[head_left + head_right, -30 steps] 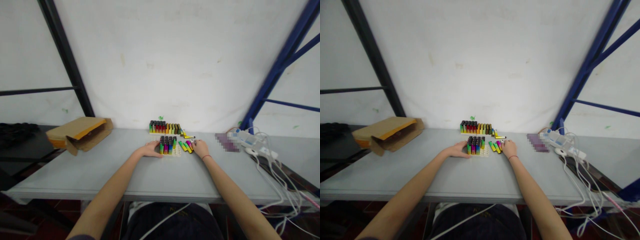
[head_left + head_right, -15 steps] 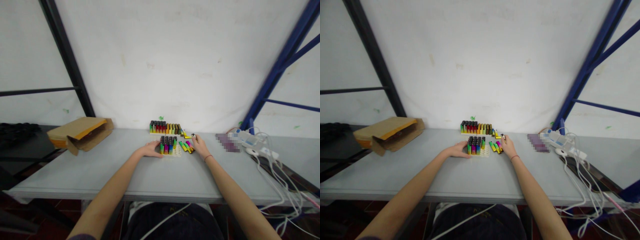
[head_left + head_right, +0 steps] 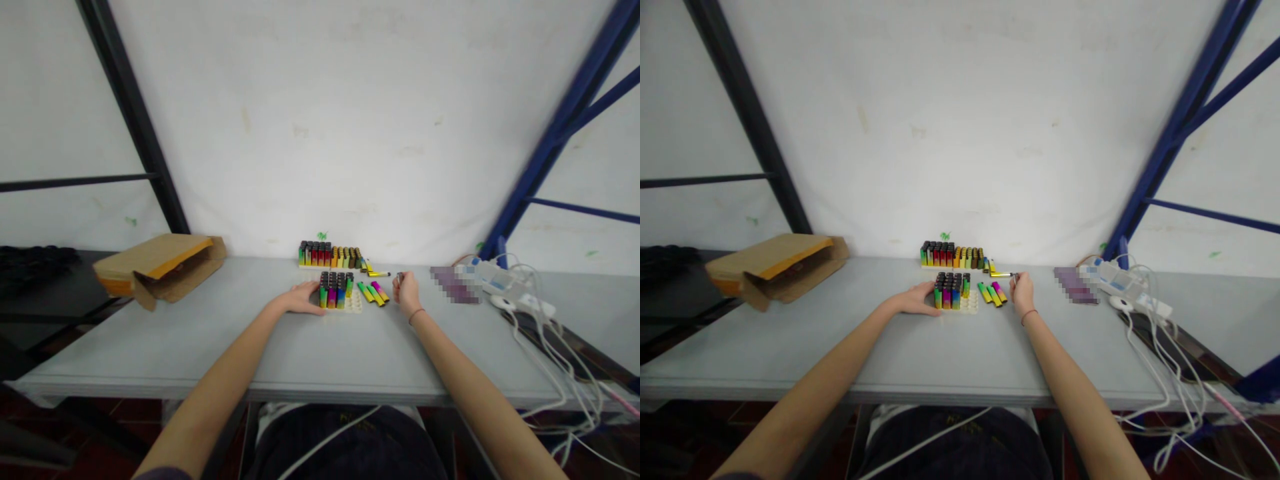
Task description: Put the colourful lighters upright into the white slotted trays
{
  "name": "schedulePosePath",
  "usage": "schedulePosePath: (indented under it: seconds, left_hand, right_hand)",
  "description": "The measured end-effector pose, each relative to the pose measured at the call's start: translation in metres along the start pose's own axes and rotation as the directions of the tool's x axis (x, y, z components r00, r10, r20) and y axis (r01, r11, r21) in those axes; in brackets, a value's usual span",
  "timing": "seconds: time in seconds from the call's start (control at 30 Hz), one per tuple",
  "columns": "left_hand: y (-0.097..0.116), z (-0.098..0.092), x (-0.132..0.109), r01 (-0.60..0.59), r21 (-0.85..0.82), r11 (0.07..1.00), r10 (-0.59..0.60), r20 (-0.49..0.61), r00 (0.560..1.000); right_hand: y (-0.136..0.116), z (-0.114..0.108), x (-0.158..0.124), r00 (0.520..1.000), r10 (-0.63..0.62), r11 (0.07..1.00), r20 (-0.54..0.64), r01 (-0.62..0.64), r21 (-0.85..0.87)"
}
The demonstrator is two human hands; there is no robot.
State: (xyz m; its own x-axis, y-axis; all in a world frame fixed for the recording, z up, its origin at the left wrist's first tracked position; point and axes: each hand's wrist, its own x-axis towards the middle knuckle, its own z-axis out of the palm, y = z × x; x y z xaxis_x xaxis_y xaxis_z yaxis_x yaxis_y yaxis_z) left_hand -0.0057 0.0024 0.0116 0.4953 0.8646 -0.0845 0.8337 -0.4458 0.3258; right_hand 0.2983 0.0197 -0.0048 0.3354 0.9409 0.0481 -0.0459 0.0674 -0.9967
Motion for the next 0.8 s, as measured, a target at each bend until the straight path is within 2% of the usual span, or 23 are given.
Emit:
schedulePosePath:
  seconds: [0.17,0.3,0.4,0.53,0.8]
  left_hand:
    - [-0.0008,0.0005,0.0008,-0.003,0.005,1.000,0.003,0.002,1.000]
    - [-0.0015,0.0007,0.0013,-0.002,0.000,1.000,0.002,0.002,1.000]
    - [-0.0017,0.0006,0.0012,0.003,0.001,1.000,-0.003,-0.001,1.000]
    - [-0.0022,0.0002,0.0009,-0.011,-0.005,1.000,0.011,0.004,1.000]
    - [-0.0033,0.0013,0.0014,-0.013,0.001,1.000,0.013,0.001,1.000]
  right_hand:
    - [-0.0002,-0.0016,-0.0025,0.999,0.036,0.999,-0.021,-0.036,0.020]
    - [-0.0042,-0.0010,-0.0050,0.988,0.144,0.986,-0.050,-0.139,0.090]
    - [-0.0071,-0.0005,-0.0064,0.980,0.198,0.971,-0.028,-0.192,0.141]
    - [-0.0075,-0.0001,-0.0070,0.979,0.202,0.964,0.016,-0.202,0.172]
    - [-0.0063,0.0046,-0.0099,0.985,0.167,0.968,-0.031,-0.158,0.193]
